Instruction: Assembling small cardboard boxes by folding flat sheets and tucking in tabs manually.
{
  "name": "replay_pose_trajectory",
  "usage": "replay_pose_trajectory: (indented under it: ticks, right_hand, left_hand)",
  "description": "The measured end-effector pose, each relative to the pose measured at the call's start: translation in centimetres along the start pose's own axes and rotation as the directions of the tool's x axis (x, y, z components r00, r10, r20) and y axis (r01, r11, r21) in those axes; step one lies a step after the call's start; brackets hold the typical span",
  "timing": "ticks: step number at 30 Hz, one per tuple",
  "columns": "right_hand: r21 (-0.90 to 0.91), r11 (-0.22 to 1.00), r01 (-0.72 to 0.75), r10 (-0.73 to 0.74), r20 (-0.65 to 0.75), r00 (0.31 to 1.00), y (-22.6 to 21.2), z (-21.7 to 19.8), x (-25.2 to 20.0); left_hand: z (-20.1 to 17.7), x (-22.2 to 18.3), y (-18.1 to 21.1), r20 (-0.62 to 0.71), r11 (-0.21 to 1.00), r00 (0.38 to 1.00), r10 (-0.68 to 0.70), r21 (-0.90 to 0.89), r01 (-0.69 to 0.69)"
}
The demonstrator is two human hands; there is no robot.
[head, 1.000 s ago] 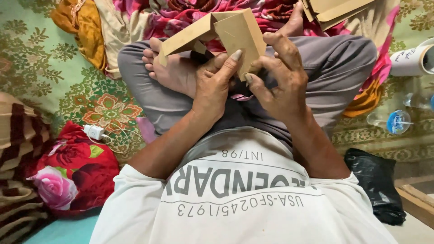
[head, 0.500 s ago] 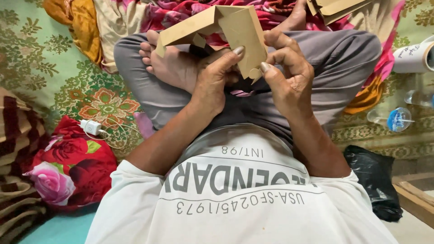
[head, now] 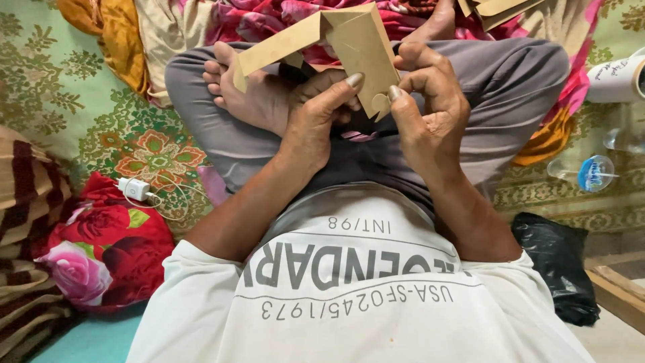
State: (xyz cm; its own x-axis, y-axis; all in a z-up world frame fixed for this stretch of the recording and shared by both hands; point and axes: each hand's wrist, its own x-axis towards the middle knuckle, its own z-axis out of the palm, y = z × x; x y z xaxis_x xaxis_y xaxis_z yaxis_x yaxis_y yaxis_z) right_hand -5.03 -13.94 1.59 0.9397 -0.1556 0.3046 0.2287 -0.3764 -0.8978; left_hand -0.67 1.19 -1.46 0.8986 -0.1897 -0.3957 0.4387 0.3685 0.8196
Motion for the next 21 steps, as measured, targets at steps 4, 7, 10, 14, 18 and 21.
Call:
replay_pose_trajectory:
  ticks: [4, 7, 10, 14, 18, 21]
  right_hand:
    - [-0.042, 0.999, 0.023, -0.024, -0.031, 0.999, 0.0, 0.2, 0.0]
    - [-0.053, 0.999, 0.009, -0.012, -0.048, 0.999, 0.2, 0.4, -0.2]
    - [-0.012, 1.0, -0.008, 0.007, -0.064, 0.998, 0.2, 0.5, -0.2]
    - [-0.023, 1.0, 0.006, -0.007, -0.057, 0.998, 0.4, 0.4, -0.1]
    - [-0.009, 1.0, 0.0, -0.001, -0.025, 1.0, 0.4, 0.2, -0.1]
    - [0.028, 0.999, -0.023, 0.023, -0.031, 0.999, 0.7, 0.1, -0.2]
  left_hand:
    - [-0.1, 0.1, -0.3, -0.004, 1.0, 1.0, -0.016, 0.002, 0.016]
    - [-0.2, 0.1, -0.7, 0.0, 1.0, 1.0, 0.012, 0.0, -0.012]
    - [-0.1, 0.1, -0.9, -0.026, 1.0, 1.0, -0.011, 0.003, 0.011]
    - [-0.2, 0.0, -1.2, -0.01, 1.0, 1.0, -0.006, 0.005, 0.006]
    - [-0.6, 0.0, -1.7, 0.017, 1.0, 1.0, -0.006, 0.0, 0.006]
    - [-0.6, -0.1, -1.3, 0.033, 1.0, 0.999, 0.013, 0.025, -0.014]
